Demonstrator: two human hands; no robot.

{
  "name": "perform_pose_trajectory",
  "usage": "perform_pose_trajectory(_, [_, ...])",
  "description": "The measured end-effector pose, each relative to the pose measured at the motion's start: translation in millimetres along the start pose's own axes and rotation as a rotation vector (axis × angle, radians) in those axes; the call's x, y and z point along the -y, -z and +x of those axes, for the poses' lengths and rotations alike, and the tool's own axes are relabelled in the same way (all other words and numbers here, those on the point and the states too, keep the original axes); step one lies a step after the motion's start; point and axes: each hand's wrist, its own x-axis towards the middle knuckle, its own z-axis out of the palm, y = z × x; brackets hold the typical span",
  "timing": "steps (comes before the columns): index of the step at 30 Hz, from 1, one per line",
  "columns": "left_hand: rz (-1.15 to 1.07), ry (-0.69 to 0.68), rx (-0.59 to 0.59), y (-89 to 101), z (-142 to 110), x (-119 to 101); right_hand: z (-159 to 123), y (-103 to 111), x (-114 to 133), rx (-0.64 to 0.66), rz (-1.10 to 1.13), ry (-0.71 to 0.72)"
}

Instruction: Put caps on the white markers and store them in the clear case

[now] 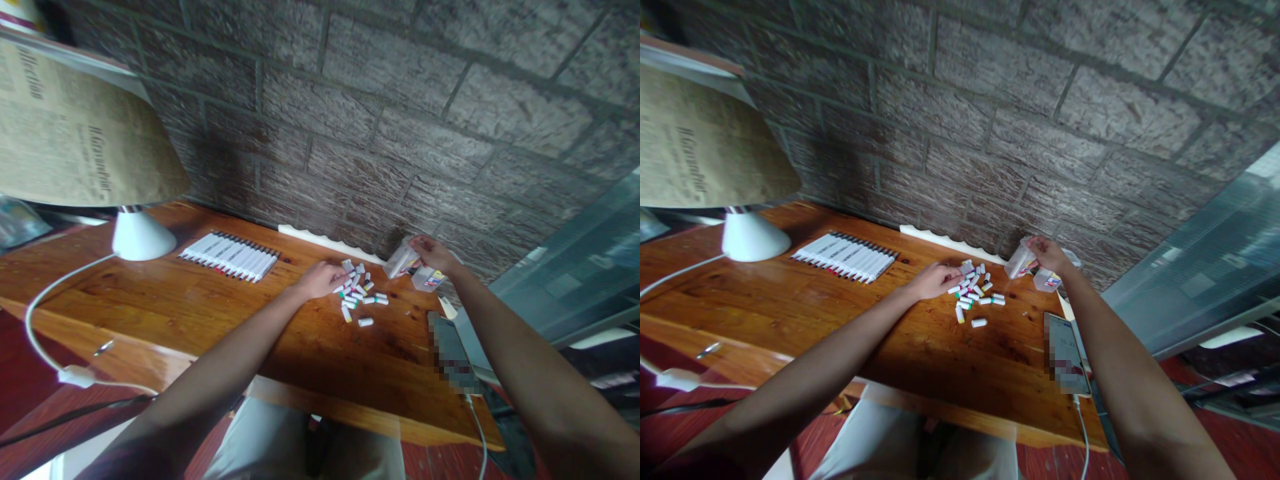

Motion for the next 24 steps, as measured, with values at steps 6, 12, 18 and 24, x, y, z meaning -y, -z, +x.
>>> perform_pose_trajectory(6, [0.008,0.002,0.018,-1.5,0.4,2.1,-1.0,4.1,-1.8,-0.027,0.055,-0.11])
perform_pose_trajectory(12, [0.032,-0.01,0.041,-3.2,0.6,3.9,-10.2,11.5,0.6,0.125,0.015,-0.075])
perform_pose_trajectory(18, [0.019,-0.022,0.059,-3.8,0.5,4.2,-16.3,12.7,-2.8,0.154,-0.052,0.014])
perform_pose_trajectory(24, [-0.009,-0.032,0.052,-4.5,0.4,5.4,-11.4,12.8,4.5,-0.04,-0.316,-0.102])
